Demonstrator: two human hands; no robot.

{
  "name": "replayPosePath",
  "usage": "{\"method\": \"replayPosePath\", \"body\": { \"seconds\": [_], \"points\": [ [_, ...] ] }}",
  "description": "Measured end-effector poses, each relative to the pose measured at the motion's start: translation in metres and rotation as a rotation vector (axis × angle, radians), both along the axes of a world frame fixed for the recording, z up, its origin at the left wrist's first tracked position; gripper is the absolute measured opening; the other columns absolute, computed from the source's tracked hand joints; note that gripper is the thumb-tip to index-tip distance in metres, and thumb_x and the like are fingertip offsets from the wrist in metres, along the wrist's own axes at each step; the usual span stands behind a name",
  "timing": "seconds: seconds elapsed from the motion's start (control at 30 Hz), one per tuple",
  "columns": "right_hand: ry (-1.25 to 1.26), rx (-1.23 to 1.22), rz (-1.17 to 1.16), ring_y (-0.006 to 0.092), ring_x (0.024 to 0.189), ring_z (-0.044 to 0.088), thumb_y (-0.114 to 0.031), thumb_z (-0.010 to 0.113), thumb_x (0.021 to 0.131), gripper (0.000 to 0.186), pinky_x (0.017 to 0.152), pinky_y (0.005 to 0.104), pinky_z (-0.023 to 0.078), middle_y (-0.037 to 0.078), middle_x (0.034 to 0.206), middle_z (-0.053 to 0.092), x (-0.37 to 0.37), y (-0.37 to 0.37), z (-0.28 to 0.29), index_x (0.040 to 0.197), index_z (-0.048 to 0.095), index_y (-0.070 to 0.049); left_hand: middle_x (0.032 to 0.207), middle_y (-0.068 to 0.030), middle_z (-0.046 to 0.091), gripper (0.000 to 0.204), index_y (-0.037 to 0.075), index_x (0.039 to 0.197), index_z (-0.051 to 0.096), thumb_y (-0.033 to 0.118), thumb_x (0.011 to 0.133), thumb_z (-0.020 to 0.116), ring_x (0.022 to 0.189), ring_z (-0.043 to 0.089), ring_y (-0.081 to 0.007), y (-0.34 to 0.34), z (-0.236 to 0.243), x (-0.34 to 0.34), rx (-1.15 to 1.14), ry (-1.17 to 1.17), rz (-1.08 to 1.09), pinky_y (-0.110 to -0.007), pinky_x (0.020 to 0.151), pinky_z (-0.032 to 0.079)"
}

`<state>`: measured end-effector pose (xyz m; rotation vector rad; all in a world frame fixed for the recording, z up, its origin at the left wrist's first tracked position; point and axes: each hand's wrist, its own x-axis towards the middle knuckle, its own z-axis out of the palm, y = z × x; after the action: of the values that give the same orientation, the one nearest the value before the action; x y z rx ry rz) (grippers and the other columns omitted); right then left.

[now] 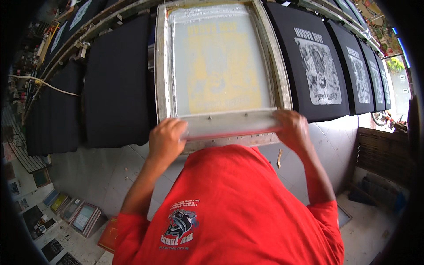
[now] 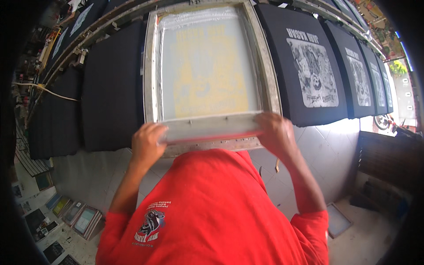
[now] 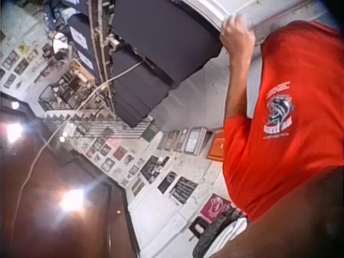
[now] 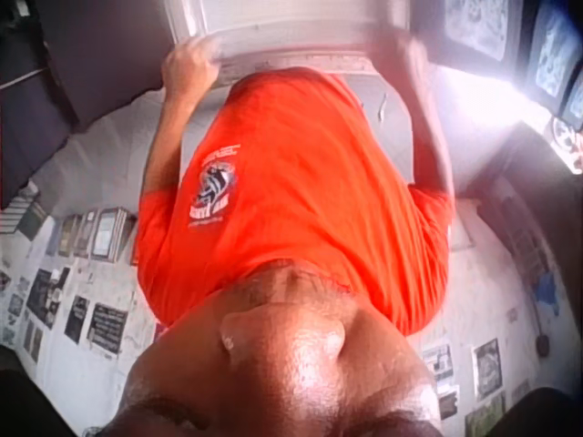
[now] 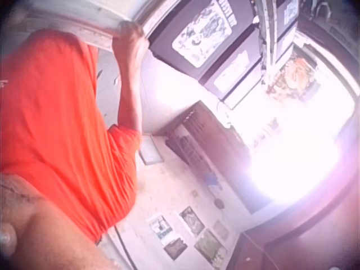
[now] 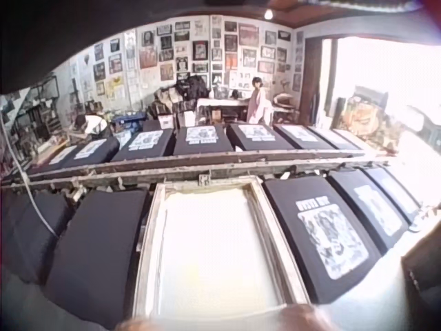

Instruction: The person performs screen printing on black t-shirts using a squeegee to pull ink across a screen frame. They repeatedly align the screen, apply ink, and pull the squeegee to transfer the design onto each shirt.

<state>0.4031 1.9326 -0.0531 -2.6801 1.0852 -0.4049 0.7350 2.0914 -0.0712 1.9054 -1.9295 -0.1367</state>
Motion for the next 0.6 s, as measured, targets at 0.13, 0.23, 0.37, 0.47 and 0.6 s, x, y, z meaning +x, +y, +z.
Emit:
{"method": "replayPosePath", "body": {
  "seconds": [0.13, 0.23, 0.37, 0.47, 0.6],
  "points": [
    [-0.007, 0.032, -0.075, 0.0287, 0.098, 0.067, 0.002, 0.064, 0.067, 0.023, 0.077, 0.0388, 0.057, 0.009, 0.099, 0.07, -0.014, 0.046, -0.023, 0.09, 0.066, -0.005, 0.096, -0.0078, 0.068, 0.034, 0.007, 0.094, 0.069, -0.001, 0.061, 0.069, 0.094, 0.065, -0.028, 0.034, -0.032, -0.024, 0.027, 0.026, 0.01, -0.039, 0.08, 0.055],
    [-0.005, -0.012, -0.042, 0.0274, 0.1, 0.067, 0.003, 0.064, 0.066, 0.025, 0.08, 0.0369, 0.057, 0.007, 0.099, 0.07, -0.018, 0.045, -0.039, 0.09, 0.066, -0.005, 0.094, -0.0068, 0.068, 0.032, 0.007, 0.093, 0.068, -0.001, 0.062, 0.066, 0.091, 0.065, -0.0275, 0.037, -0.045, -0.028, 0.011, 0.019, 0.015, -0.039, 0.078, 0.055],
    [-0.008, -0.042, -0.031, 0.0278, 0.101, 0.067, 0.003, 0.064, 0.065, 0.027, 0.083, 0.0368, 0.056, 0.007, 0.099, 0.07, -0.006, 0.023, -0.051, 0.091, 0.067, -0.005, 0.089, -0.0084, 0.067, 0.031, 0.005, 0.093, 0.068, -0.002, 0.064, 0.064, 0.083, 0.065, -0.0279, 0.018, -0.058, -0.022, -0.065, -0.031, -0.005, -0.036, 0.074, 0.055],
    [0.015, -0.022, 0.005, 0.0287, 0.103, 0.066, 0.001, 0.067, 0.064, 0.03, 0.085, 0.0375, 0.056, 0.007, 0.1, 0.07, 0.006, -0.018, -0.051, 0.093, 0.067, -0.005, 0.088, -0.0099, 0.067, 0.03, 0.004, 0.094, 0.069, -0.002, 0.064, 0.064, 0.082, 0.065, -0.0285, -0.012, -0.054, -0.008, -0.056, -0.059, -0.024, -0.037, 0.073, 0.055],
    [0.08, -0.024, 0.086, 0.0299, 0.106, 0.065, -0.003, 0.072, 0.061, 0.04, 0.089, 0.0381, 0.055, 0.009, 0.106, 0.069, 0.021, -0.075, -0.055, 0.101, 0.068, -0.006, 0.088, -0.0108, 0.067, 0.031, 0.003, 0.095, 0.07, -0.002, 0.065, 0.064, 0.081, 0.065, -0.0291, -0.072, -0.053, 0.023, -0.07, -0.092, -0.047, -0.038, 0.072, 0.055]
  ]
}}
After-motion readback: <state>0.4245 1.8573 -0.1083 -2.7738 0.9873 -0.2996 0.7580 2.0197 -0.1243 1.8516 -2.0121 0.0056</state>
